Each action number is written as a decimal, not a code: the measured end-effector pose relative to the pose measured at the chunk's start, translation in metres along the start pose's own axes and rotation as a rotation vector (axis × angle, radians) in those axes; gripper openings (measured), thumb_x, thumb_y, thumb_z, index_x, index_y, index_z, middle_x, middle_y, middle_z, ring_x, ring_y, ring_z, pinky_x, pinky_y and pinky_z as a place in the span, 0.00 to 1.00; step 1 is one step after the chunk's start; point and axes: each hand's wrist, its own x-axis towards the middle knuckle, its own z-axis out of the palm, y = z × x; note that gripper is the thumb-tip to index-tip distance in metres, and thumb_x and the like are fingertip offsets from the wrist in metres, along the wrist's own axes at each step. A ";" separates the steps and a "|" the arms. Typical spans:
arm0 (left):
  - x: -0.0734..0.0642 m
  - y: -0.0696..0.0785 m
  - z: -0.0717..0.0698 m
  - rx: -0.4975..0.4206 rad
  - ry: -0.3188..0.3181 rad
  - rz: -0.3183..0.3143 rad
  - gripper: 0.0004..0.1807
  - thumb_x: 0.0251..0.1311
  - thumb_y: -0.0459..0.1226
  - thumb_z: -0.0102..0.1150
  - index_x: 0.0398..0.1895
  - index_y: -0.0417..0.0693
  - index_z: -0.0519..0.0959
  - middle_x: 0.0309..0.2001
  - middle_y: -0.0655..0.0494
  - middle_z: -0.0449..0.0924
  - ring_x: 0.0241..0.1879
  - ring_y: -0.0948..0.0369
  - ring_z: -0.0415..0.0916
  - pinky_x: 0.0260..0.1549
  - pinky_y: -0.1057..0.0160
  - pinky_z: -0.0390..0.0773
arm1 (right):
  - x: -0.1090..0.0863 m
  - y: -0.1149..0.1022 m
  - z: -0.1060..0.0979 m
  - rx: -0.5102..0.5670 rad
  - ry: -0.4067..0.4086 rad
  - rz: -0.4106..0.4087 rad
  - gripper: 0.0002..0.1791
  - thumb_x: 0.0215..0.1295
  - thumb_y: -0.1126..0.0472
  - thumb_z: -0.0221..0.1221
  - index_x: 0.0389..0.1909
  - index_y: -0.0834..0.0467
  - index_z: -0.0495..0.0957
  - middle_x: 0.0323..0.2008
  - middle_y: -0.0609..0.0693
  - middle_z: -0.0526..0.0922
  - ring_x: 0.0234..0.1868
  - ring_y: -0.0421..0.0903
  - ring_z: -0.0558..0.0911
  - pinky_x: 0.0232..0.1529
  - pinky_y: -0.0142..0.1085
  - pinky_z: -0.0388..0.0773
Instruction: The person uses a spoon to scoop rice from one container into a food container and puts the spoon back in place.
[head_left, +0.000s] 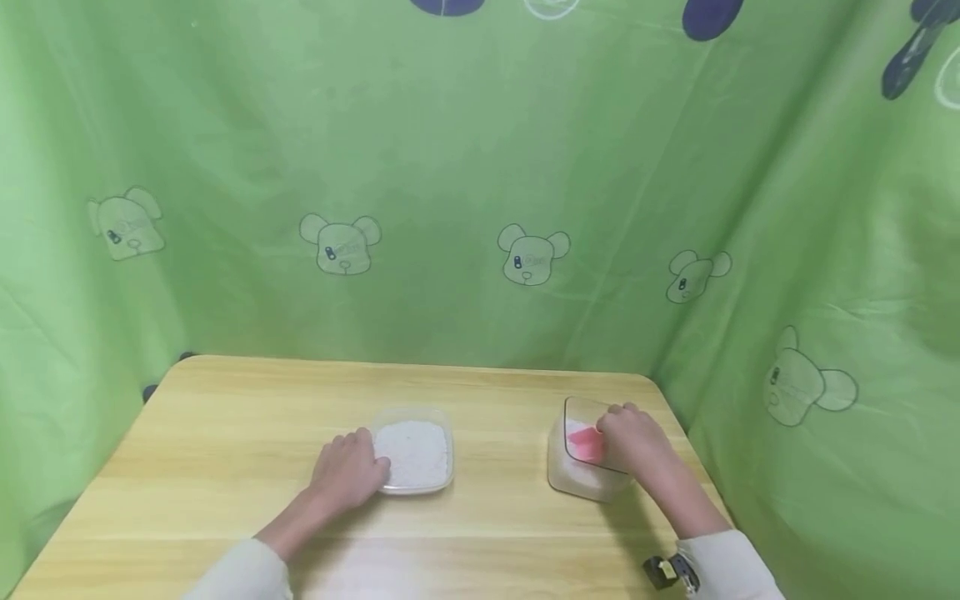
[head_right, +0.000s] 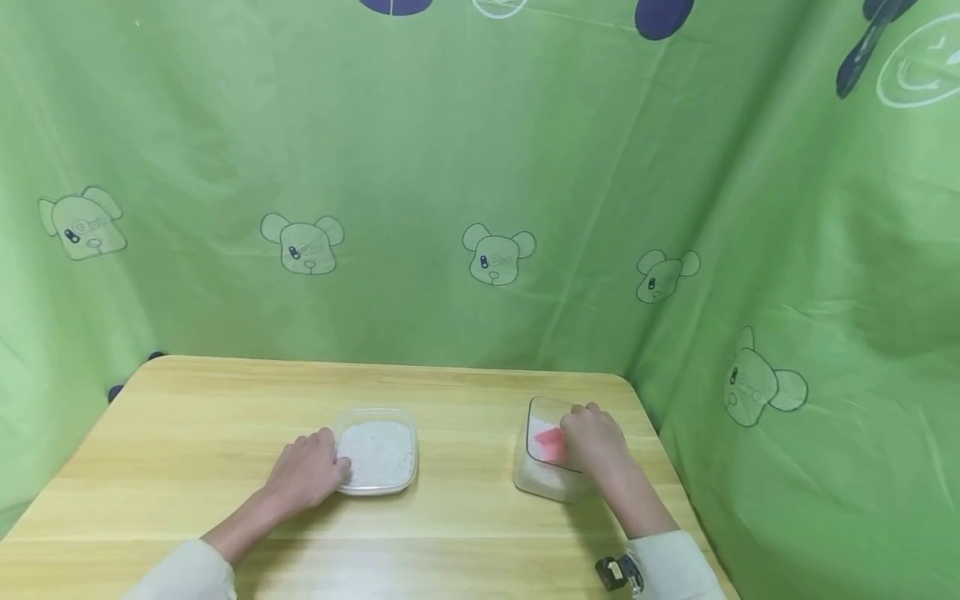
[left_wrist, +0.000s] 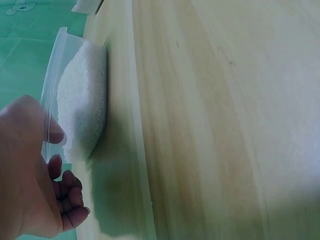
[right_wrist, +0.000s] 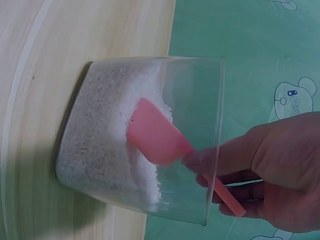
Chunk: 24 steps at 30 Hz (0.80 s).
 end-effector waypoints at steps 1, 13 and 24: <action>0.000 -0.001 0.000 0.002 -0.008 -0.003 0.11 0.61 0.43 0.55 0.29 0.44 0.71 0.23 0.52 0.70 0.24 0.55 0.65 0.25 0.59 0.62 | 0.000 0.000 0.000 0.001 0.006 -0.003 0.12 0.50 0.77 0.62 0.30 0.59 0.86 0.28 0.54 0.84 0.31 0.52 0.78 0.35 0.46 0.80; -0.002 -0.012 -0.018 -0.054 -0.039 0.008 0.13 0.74 0.41 0.45 0.30 0.45 0.72 0.24 0.53 0.70 0.23 0.57 0.65 0.22 0.60 0.65 | 0.002 -0.014 -0.016 0.024 0.263 -0.070 0.17 0.61 0.58 0.71 0.45 0.66 0.85 0.37 0.61 0.87 0.39 0.60 0.86 0.44 0.54 0.83; 0.003 -0.017 -0.049 0.077 0.073 0.138 0.17 0.73 0.45 0.51 0.49 0.41 0.79 0.44 0.46 0.83 0.46 0.49 0.79 0.46 0.46 0.78 | 0.013 -0.041 -0.044 0.243 0.260 -0.059 0.33 0.72 0.46 0.61 0.68 0.64 0.73 0.63 0.65 0.80 0.63 0.66 0.80 0.64 0.60 0.76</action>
